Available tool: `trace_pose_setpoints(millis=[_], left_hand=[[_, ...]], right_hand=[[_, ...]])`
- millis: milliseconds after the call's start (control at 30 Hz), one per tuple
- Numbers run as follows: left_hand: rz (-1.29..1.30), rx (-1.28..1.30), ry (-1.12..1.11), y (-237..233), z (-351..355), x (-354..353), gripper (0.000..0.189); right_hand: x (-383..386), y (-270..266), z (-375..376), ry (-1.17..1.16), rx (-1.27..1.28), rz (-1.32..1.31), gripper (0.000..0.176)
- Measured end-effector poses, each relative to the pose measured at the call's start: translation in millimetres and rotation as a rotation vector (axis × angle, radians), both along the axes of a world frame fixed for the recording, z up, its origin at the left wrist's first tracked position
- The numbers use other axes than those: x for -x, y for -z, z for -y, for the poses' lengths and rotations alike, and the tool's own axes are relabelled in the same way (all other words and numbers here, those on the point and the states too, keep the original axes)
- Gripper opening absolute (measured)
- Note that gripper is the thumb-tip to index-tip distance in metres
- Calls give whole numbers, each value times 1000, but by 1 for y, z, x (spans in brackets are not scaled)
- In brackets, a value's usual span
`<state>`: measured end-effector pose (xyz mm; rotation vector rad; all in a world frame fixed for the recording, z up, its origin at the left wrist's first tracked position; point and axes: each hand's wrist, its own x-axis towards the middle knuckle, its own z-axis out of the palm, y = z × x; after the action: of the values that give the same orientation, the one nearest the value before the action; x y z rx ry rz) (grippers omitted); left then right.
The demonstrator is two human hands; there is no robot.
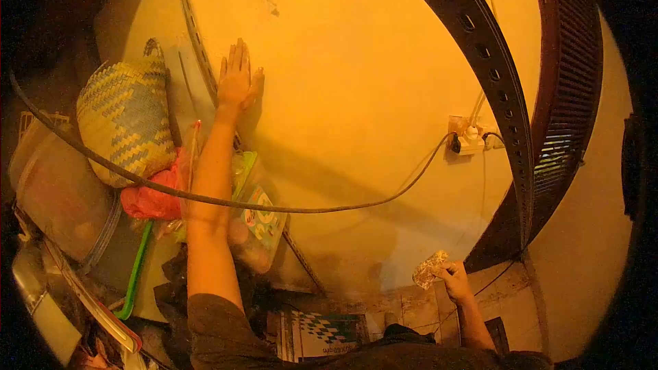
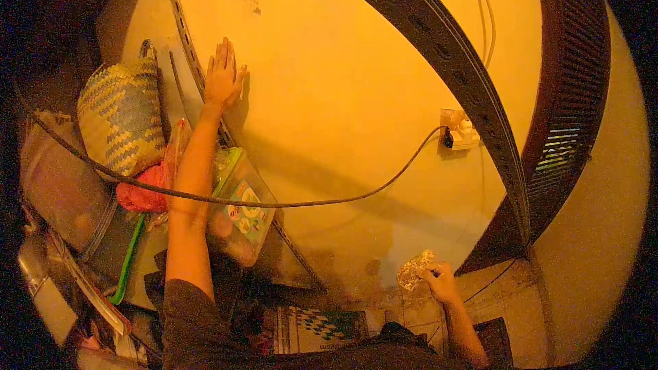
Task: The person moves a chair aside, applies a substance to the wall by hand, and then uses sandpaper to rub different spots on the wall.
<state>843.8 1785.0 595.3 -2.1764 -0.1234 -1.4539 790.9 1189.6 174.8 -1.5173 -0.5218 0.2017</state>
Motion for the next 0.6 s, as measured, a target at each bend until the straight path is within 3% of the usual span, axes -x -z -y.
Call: trace_pose_setpoints(millis=[100, 200, 267, 300, 433, 467, 600], left_hand=[[-25, -80, -169, -14, 10, 6, 71], [-35, -24, -131, -30, 34, -2, 71], [3, -17, -131, -47, 45, -13, 71], [40, -14, -122, -60, 48, -18, 70], [86, 24, -128, -113, 50, -31, 73], [105, 48, -125, -125, 49, -35, 74], [109, 174, -55, -141, 55, -40, 78]], right_hand=[[-2, 22, 4, 5, -47, -20, 24], [7, 12, 3, -9, -25, -46, 22], [-14, 74, 11, 15, 13, 8, 23], [-20, 68, 5, 48, 48, 62, 23], [-20, 27, 6, -169, -132, -36, 32], [-3, -8, -7, -94, -140, -67, 35], [-5, -23, -10, -25, -101, -3, 34]])
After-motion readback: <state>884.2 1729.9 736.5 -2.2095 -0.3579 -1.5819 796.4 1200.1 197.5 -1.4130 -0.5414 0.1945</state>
